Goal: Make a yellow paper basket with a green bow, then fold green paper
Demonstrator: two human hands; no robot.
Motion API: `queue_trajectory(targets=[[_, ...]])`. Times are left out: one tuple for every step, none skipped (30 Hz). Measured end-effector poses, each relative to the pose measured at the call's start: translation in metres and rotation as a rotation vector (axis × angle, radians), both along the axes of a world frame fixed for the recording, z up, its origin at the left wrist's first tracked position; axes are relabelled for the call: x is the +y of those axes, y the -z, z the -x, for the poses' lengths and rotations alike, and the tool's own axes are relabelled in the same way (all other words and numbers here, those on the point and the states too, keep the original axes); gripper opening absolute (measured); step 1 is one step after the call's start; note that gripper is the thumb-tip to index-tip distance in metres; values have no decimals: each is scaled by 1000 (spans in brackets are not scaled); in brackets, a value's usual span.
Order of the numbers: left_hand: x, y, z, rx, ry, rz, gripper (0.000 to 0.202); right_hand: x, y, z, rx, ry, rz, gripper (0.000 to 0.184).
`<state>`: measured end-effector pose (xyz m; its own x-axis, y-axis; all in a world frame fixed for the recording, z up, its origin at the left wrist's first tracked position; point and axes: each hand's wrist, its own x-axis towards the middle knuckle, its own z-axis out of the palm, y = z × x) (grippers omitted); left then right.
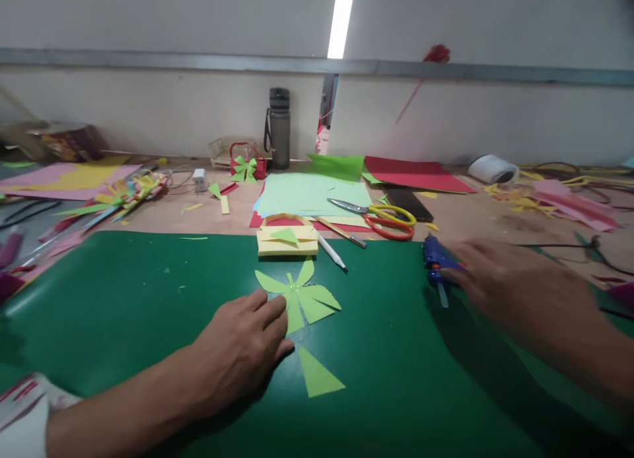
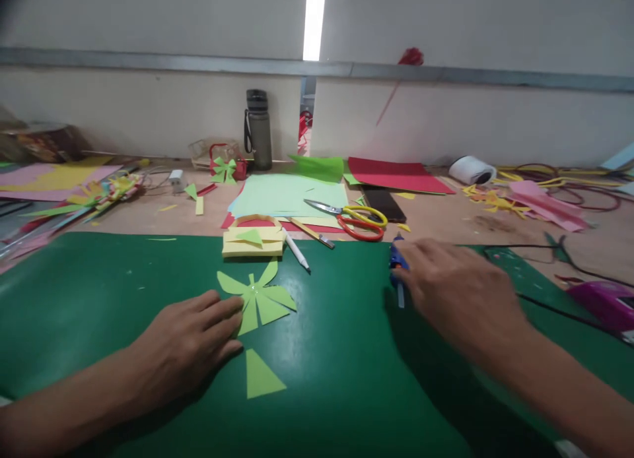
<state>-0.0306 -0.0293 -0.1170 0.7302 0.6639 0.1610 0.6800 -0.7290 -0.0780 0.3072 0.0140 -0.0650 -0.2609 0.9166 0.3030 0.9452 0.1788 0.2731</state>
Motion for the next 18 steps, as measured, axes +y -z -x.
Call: queue_trajectory(targets=[[0,-1,0,-3,-8,14,25,-2,-4,17,157,-96,20,24],[1,-1,0,-5,-14,25,25,-2,-6,34,300,-221,169,22],[1,-1,1,-8,-17,34,26,-1,-8,51,406,-293,349,22],[2,-1,1,-13,-16,38,26,1,-8,67,484,-324,504,23],[2,-1,2,-21,-13,41,26,5,-7,80,531,-335,617,23],[3,-1,2,-32,-10,45,26,11,-4,91,557,-367,673,21],[2,-1,3,-45,-8,47,27,17,-2,99,571,-387,699,19],[2,-1,3,-58,-8,47,28,24,2,105,581,-381,725,17],[2,-1,4,-71,-9,48,29,31,5,110,603,-347,749,17],[3,-1,4,-84,-9,51,30,37,8,114,634,-294,796,18],[3,-2,4,-100,-11,60,31,43,11,117,652,-252,834,19],[5,-3,5,-120,-19,76,32,48,13,120,668,-215,856,22],[9,-5,5,-142,-38,98,31,53,15,123,676,-193,866,24],[13,-7,6,-166,-66,121,30,56,17,125,674,-188,855,26],[20,-9,7,-190,-98,144,28,59,18,128,670,-191,834,27],[28,-12,8,-205,-134,162,26,61,18,130,662,-205,810,27],[37,-14,8,-223,-153,172,25,63,19,132,649,-227,784,26],[47,-16,9,-229,-153,188,25,64,19,133,633,-251,758,24]])
